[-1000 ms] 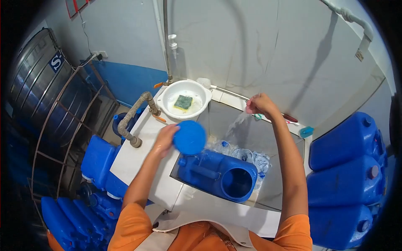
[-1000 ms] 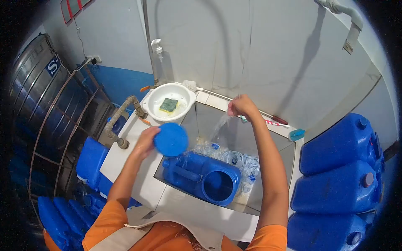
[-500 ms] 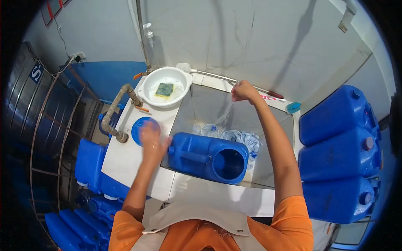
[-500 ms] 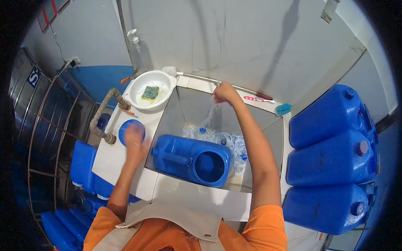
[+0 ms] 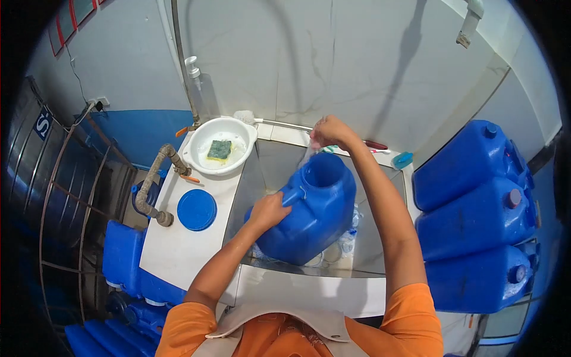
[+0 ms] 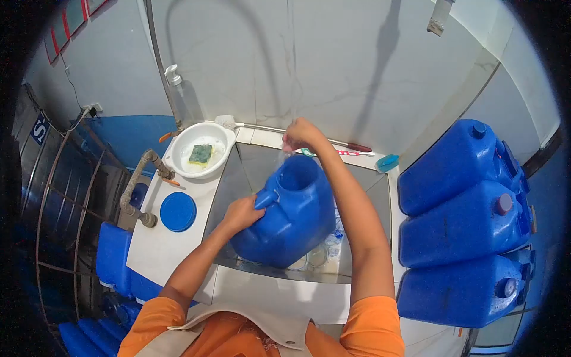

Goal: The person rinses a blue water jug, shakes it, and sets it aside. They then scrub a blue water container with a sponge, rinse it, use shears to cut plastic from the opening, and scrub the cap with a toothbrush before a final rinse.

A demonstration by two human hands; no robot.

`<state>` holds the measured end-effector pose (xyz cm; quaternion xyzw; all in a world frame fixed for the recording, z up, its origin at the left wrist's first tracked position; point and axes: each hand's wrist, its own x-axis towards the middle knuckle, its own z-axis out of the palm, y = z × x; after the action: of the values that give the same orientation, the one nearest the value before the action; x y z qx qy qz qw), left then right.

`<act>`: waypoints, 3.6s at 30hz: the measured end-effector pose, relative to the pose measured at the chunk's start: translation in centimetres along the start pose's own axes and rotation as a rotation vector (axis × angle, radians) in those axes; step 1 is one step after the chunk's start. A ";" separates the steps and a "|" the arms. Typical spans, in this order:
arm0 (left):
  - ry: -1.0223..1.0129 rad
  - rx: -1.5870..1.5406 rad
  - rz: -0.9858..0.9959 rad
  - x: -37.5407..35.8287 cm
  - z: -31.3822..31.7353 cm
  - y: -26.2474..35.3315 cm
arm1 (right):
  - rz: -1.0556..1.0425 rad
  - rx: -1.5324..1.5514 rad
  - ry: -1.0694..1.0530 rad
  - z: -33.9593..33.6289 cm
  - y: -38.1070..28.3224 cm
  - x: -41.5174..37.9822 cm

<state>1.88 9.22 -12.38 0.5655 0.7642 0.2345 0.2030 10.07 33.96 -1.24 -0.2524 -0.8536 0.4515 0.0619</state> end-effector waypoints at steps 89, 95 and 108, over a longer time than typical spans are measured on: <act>0.180 -0.298 -0.531 -1.8 4.2 -7.4 | -0.593 -0.490 0.273 23.1 6.6 -11.7; 0.184 -0.404 -0.662 -2.4 5.3 -9.9 | -0.503 -0.325 0.266 25.4 10.3 -12.4; 0.212 -0.591 -0.711 -2.8 5.4 -9.9 | -0.469 -0.129 0.500 26.6 11.8 -13.6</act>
<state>-1.86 4.78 -22.40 0.1599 0.8274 0.4143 0.3438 17.38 13.19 -24.64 -0.1558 -0.8735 0.2942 0.3551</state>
